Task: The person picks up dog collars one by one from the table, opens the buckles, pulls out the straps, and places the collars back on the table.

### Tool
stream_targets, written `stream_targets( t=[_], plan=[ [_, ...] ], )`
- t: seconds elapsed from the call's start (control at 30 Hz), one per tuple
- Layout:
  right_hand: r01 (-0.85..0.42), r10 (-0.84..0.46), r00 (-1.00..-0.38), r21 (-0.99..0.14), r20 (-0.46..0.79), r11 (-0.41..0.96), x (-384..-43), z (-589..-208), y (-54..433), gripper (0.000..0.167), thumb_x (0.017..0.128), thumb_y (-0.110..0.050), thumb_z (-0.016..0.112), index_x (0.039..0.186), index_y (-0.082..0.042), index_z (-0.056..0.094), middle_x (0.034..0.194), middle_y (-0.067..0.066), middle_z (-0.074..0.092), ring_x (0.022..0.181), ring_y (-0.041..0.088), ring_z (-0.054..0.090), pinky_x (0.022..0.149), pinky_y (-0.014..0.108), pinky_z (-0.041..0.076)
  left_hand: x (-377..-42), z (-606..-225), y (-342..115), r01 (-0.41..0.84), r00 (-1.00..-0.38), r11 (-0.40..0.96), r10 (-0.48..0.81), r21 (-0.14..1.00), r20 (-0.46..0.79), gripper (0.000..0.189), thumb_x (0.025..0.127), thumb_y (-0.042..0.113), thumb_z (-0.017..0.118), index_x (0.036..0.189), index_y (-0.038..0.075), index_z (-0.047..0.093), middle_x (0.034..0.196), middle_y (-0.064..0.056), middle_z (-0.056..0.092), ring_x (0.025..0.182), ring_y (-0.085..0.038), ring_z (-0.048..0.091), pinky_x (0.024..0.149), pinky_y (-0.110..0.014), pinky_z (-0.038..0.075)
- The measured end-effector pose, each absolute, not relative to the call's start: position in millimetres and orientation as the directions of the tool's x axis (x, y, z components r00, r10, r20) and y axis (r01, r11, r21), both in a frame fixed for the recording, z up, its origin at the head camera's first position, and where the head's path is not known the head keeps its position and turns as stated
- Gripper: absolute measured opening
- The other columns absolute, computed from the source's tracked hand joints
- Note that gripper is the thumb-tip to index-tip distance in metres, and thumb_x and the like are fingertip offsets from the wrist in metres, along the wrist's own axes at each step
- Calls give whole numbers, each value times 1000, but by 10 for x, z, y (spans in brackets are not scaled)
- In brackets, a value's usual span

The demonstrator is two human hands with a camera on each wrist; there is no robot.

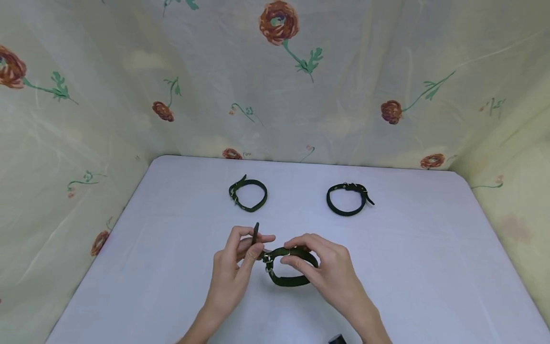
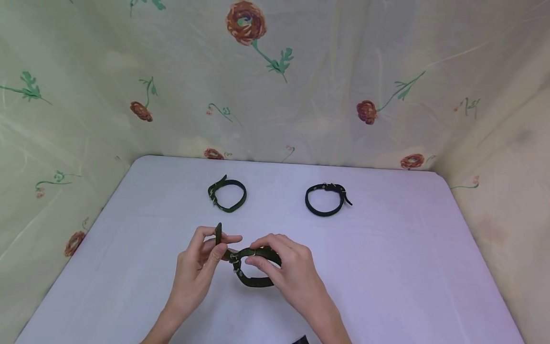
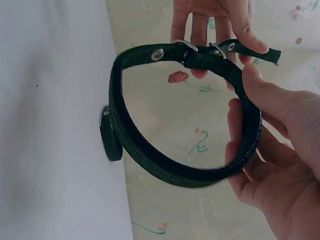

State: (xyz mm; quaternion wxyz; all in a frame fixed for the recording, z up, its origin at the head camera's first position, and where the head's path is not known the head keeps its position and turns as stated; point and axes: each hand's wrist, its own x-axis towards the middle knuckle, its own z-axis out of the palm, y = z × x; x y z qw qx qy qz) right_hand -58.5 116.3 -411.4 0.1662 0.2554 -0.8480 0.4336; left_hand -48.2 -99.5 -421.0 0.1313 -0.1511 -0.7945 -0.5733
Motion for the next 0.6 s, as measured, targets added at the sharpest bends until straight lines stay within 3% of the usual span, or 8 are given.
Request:
stream_targets(
  t=[0.2,0.43,0.6],
  plan=[
    [-589,-276,-805,-653,525,475,-584,-4112,1130,24,87,-16,91,106,-19,77,97,-9,79,83,1,69,76,11,54,-453,-4202,-970,370,-929,310,121,876,350,21,108,15,65,127,13,57,121,-3,82,103,-16,82,91,-33,65],
    [-578,-224,-809,-667,543,470,-573,-4086,1118,23,88,-15,90,106,-20,75,100,-8,80,87,5,71,82,11,54,-420,-4263,-955,338,-941,300,144,892,308,24,105,18,71,126,12,61,116,-6,82,94,-13,81,87,-31,66],
    [-566,-181,-816,-692,549,448,-574,-4081,1091,22,90,-14,89,107,-19,75,100,-8,79,88,5,72,83,12,55,-431,-4301,-964,285,-955,250,161,926,250,26,104,20,72,127,13,63,111,-7,83,98,-13,81,91,-29,64]
  ],
)
